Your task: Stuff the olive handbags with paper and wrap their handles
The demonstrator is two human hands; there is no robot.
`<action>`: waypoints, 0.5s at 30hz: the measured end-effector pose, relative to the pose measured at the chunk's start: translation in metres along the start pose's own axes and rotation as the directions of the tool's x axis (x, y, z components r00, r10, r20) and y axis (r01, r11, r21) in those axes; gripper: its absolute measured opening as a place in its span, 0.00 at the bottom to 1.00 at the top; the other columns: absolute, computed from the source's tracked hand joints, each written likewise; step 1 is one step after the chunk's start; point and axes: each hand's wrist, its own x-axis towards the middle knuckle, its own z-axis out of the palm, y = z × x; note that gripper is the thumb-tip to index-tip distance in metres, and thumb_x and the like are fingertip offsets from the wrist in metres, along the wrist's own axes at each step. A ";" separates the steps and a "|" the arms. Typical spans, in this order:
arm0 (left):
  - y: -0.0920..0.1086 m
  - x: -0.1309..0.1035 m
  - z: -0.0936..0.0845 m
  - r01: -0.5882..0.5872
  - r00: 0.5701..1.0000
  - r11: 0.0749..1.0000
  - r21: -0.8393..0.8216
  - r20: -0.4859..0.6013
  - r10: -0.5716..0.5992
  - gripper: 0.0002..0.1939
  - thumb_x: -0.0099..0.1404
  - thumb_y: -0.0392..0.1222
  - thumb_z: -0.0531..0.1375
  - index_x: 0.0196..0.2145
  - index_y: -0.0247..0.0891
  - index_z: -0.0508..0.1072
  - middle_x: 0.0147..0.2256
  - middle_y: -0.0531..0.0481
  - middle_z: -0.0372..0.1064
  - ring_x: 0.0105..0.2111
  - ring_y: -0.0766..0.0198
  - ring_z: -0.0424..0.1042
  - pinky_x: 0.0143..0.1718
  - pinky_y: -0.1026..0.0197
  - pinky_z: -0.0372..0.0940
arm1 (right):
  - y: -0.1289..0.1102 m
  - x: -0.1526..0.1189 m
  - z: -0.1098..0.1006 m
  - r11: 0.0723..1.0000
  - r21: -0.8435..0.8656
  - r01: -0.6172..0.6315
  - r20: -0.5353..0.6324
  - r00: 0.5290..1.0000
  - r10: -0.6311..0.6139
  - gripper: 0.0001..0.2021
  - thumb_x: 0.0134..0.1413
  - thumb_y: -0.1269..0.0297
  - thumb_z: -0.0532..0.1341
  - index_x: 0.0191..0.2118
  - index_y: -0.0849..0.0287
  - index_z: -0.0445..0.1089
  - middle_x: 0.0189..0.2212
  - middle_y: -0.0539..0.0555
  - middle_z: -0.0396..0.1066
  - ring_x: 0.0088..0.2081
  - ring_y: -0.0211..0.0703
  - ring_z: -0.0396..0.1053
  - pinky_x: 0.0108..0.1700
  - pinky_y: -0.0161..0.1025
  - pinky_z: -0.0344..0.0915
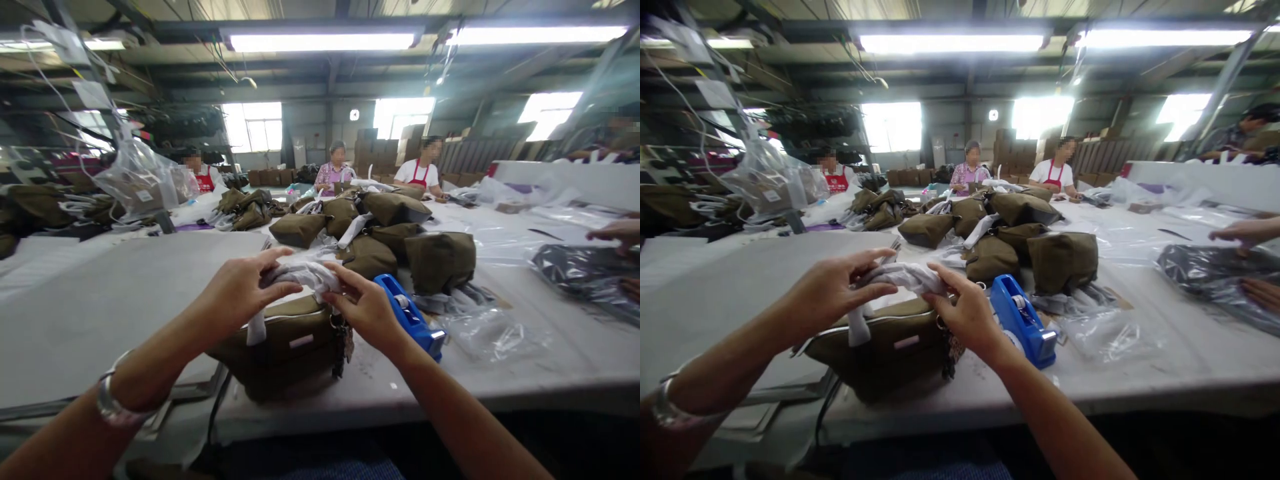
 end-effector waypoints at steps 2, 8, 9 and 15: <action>-0.001 0.006 -0.002 -0.086 0.996 0.995 0.054 0.011 0.086 0.20 0.63 0.58 0.64 0.45 0.44 0.80 0.35 0.49 0.81 0.31 0.55 0.78 0.33 0.62 0.65 | 0.003 0.005 0.004 0.994 0.109 0.023 -0.039 0.999 -0.019 0.20 0.54 0.61 0.69 0.53 0.55 0.75 0.50 0.54 0.77 0.50 0.48 0.75 0.56 0.42 0.70; -0.002 0.009 0.011 -0.104 0.989 0.970 0.219 -0.080 0.124 0.15 0.68 0.48 0.56 0.47 0.40 0.77 0.40 0.45 0.79 0.35 0.54 0.77 0.36 0.60 0.64 | 0.012 0.013 0.010 0.952 0.257 0.164 -0.057 0.986 -0.155 0.19 0.56 0.64 0.67 0.53 0.55 0.69 0.54 0.56 0.73 0.51 0.46 0.74 0.56 0.41 0.70; -0.001 0.011 0.011 -0.086 0.994 0.980 0.181 -0.053 0.097 0.15 0.67 0.47 0.57 0.46 0.39 0.76 0.37 0.46 0.79 0.33 0.56 0.76 0.35 0.60 0.64 | 0.014 0.014 0.010 0.965 0.193 0.179 -0.009 0.983 -0.181 0.22 0.58 0.64 0.66 0.57 0.54 0.66 0.55 0.56 0.73 0.52 0.47 0.74 0.56 0.42 0.70; 0.007 0.022 -0.008 0.209 0.911 0.929 -0.305 0.407 -0.071 0.13 0.62 0.51 0.63 0.34 0.38 0.75 0.27 0.51 0.71 0.26 0.64 0.68 0.26 0.66 0.60 | 0.027 0.011 0.017 0.880 -0.308 0.362 0.153 0.932 -0.330 0.27 0.68 0.66 0.55 0.70 0.55 0.54 0.58 0.61 0.71 0.57 0.53 0.71 0.56 0.46 0.69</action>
